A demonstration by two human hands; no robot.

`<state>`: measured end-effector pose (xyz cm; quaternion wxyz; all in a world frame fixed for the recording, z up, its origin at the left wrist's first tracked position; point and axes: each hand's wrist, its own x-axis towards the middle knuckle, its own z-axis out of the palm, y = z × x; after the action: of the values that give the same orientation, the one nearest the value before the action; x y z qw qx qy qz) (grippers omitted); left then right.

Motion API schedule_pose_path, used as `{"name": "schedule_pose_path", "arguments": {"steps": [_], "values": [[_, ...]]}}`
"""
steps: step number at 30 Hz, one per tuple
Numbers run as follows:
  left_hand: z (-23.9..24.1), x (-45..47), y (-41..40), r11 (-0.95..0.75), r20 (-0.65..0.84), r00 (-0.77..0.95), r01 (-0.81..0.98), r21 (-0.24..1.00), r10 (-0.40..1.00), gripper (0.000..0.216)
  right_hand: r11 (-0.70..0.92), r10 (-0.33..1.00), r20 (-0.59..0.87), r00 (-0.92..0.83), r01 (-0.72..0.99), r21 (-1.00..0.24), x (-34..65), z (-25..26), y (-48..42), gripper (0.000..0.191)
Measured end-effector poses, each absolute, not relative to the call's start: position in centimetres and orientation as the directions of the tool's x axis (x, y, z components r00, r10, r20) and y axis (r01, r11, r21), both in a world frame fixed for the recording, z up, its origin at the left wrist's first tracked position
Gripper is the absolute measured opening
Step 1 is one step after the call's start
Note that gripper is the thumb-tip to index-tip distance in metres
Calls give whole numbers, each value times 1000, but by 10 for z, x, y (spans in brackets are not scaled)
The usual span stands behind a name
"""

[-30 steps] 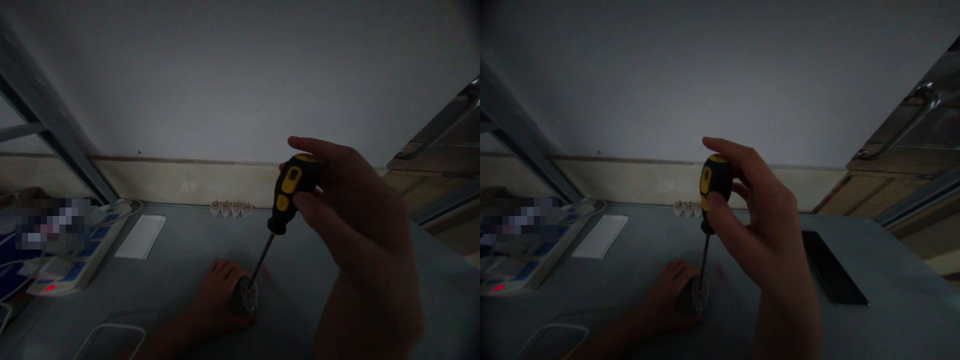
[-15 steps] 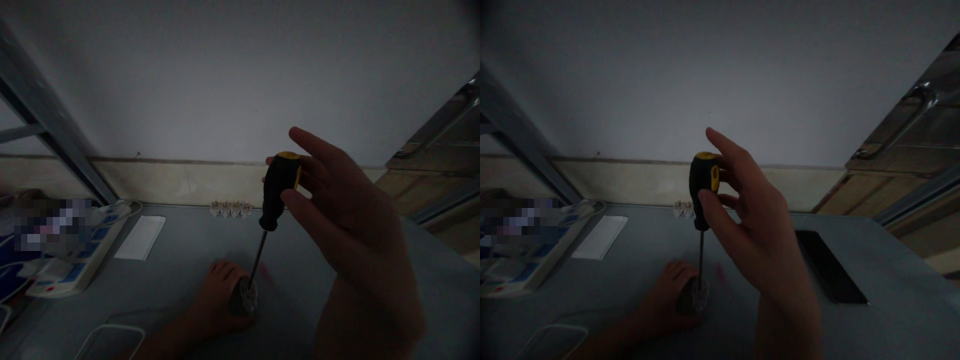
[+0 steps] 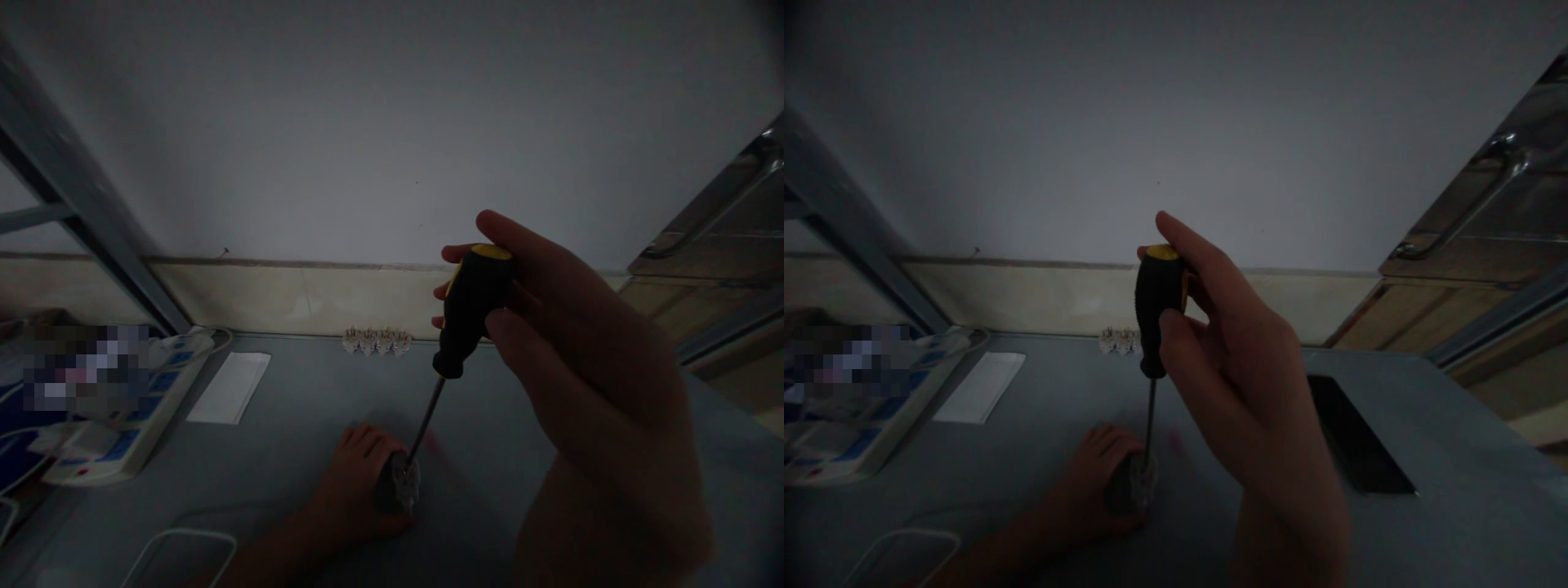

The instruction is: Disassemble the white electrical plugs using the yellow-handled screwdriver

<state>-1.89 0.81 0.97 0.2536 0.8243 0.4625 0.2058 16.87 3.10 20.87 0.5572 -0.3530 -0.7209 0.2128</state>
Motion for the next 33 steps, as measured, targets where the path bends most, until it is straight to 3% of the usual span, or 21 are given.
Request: {"name": "schedule_pose_path", "arguments": {"steps": [8, 33], "values": [[7, -20, 10, -473, 119, 511, 651, 594, 852, 60, 666, 733, 678, -44, 246, -704, 169, 210, 27, 50], [6, -19, 10, -470, 161, 478, 647, 601, 864, 57, 691, 713, 691, -118, 286, -664, 168, 213, 26, 49]]}}
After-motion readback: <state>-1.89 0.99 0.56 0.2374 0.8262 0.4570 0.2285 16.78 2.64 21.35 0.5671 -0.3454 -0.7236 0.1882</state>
